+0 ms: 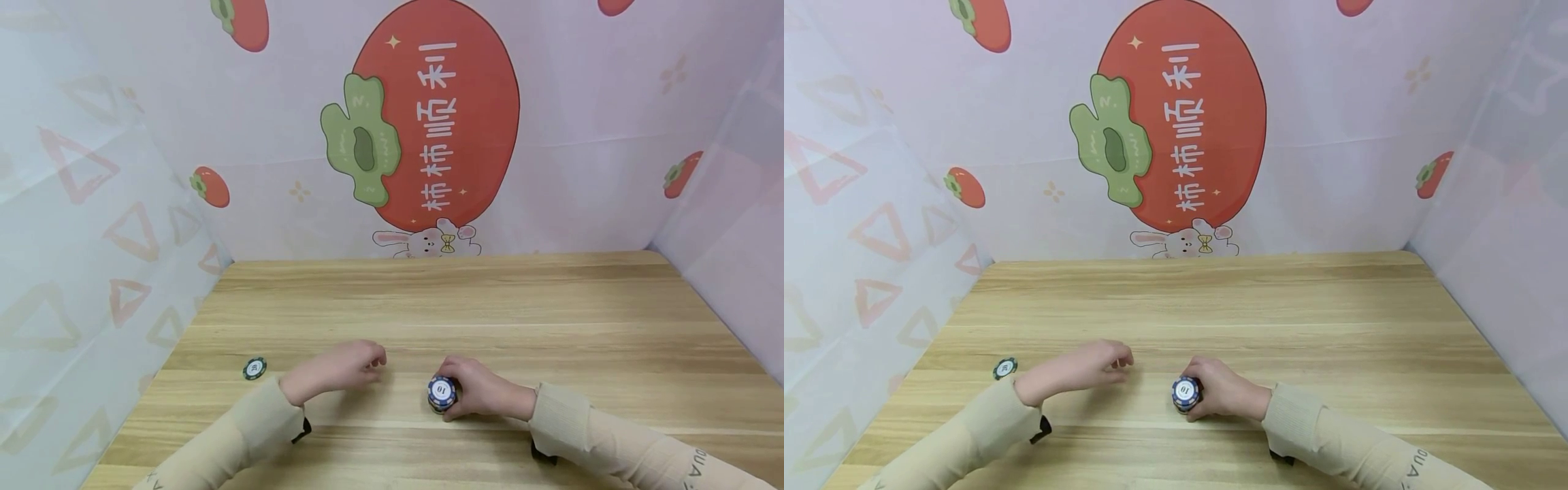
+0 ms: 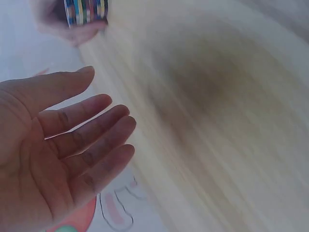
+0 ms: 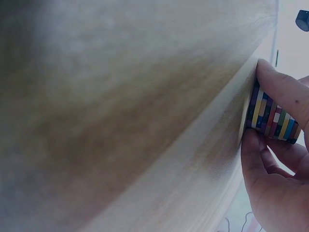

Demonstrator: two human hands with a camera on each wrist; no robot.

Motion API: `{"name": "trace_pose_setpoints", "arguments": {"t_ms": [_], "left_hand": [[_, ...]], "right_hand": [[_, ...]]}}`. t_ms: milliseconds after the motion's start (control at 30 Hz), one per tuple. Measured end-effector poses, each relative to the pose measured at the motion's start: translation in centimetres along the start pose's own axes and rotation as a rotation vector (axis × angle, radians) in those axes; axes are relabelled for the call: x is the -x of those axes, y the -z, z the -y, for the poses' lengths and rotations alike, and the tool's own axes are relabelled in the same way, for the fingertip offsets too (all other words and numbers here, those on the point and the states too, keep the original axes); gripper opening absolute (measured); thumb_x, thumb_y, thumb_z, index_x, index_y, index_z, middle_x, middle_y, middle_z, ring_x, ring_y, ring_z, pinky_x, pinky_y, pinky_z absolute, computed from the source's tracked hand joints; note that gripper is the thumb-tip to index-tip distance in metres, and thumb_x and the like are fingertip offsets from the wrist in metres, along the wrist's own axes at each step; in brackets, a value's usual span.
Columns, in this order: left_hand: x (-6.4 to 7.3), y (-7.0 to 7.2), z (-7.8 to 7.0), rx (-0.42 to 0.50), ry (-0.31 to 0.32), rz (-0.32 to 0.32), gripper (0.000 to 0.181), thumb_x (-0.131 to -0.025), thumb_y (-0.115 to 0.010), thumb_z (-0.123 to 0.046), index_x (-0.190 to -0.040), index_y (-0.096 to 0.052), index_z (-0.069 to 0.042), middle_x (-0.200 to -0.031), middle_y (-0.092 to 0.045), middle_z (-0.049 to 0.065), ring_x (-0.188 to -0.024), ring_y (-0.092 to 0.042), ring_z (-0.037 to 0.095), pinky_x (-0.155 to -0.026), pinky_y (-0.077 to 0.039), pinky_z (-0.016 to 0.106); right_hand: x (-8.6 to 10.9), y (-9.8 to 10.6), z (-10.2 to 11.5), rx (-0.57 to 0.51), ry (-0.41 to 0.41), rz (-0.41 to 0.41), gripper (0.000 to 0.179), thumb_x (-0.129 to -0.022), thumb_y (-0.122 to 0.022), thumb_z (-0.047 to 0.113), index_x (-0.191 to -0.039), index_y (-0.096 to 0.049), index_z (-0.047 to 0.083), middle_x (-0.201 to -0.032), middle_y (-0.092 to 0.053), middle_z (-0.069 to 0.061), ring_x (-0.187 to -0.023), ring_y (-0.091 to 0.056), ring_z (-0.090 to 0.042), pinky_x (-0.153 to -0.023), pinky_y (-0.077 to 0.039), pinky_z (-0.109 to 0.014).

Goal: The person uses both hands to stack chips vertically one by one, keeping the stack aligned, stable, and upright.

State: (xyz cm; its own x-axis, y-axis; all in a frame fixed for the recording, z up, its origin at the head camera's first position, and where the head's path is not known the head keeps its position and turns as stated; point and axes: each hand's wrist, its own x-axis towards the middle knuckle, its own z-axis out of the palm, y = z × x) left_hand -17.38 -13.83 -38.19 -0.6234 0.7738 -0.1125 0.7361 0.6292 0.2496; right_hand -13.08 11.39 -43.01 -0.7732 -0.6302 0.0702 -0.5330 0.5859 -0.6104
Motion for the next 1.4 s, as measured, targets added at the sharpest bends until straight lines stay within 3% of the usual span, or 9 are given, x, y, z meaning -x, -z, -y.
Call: {"name": "trace_pose_setpoints", "arguments": {"t_ms": [167, 367, 667, 933, 1100, 1400], "left_hand": [[0.9, 0.4, 1.8, 0.005, 0.096, -0.004, 0.017, -0.083, -0.064, -0.011, -0.097, -0.061, -0.002, -0.091, -0.062, 0.008, -0.082, -0.059, 0.020, -0.070, -0.048, 0.034], [2.6, 1.7, 3.6, 0.039, 0.212, -0.060, 0.019, -0.083, -0.065, -0.015, -0.098, -0.061, -0.003, -0.089, -0.063, 0.008, -0.082, -0.060, 0.023, -0.069, -0.048, 0.037], [5.1, 2.8, 6.6, 0.080, 0.246, -0.123, 0.021, -0.083, -0.064, -0.012, -0.100, -0.060, 0.001, -0.091, -0.063, 0.010, -0.083, -0.058, 0.023, -0.071, -0.047, 0.037], [7.1, 2.6, 9.1, 0.144, 0.343, -0.156, 0.022, -0.083, -0.063, -0.010, -0.100, -0.059, 0.004, -0.091, -0.063, 0.013, -0.083, -0.058, 0.025, -0.072, -0.048, 0.039], [8.3, 2.3, 10.7, 0.146, 0.400, -0.155, 0.023, -0.083, -0.063, -0.010, -0.099, -0.058, 0.006, -0.089, -0.063, 0.015, -0.083, -0.059, 0.028, -0.072, -0.048, 0.042], [10.3, 1.9, 12.8, 0.150, 0.509, -0.097, 0.028, -0.084, -0.061, -0.013, -0.100, -0.056, 0.009, -0.091, -0.061, 0.018, -0.085, -0.058, 0.033, -0.072, -0.047, 0.045]], "right_hand": [[0.0, 0.0, 0.0, 0.004, 0.009, -0.003, 0.043, -0.058, -0.085, 0.015, -0.094, -0.062, 0.008, -0.091, -0.055, 0.006, -0.085, -0.054, -0.010, -0.079, -0.046, -0.026], [0.1, 0.0, 0.1, 0.009, 0.016, -0.007, 0.043, -0.057, -0.085, 0.015, -0.093, -0.062, 0.008, -0.091, -0.055, 0.006, -0.085, -0.054, -0.009, -0.079, -0.046, -0.026], [0.1, 0.0, 0.0, 0.011, 0.013, -0.003, 0.043, -0.058, -0.085, 0.016, -0.094, -0.063, 0.007, -0.091, -0.055, 0.005, -0.085, -0.054, -0.009, -0.079, -0.047, -0.026], [0.0, 0.0, -0.1, 0.008, 0.013, 0.002, 0.043, -0.059, -0.084, 0.016, -0.095, -0.063, 0.008, -0.092, -0.055, 0.006, -0.086, -0.055, -0.009, -0.080, -0.047, -0.026], [0.0, 0.0, 0.0, 0.009, -0.001, 0.009, 0.042, -0.059, -0.084, 0.017, -0.095, -0.063, 0.009, -0.092, -0.056, 0.007, -0.087, -0.055, -0.010, -0.080, -0.047, -0.027], [0.0, 0.2, 0.2, 0.006, -0.015, 0.021, 0.042, -0.060, -0.084, 0.017, -0.096, -0.063, 0.009, -0.092, -0.055, 0.007, -0.087, -0.055, -0.010, -0.080, -0.047, -0.027]]}}
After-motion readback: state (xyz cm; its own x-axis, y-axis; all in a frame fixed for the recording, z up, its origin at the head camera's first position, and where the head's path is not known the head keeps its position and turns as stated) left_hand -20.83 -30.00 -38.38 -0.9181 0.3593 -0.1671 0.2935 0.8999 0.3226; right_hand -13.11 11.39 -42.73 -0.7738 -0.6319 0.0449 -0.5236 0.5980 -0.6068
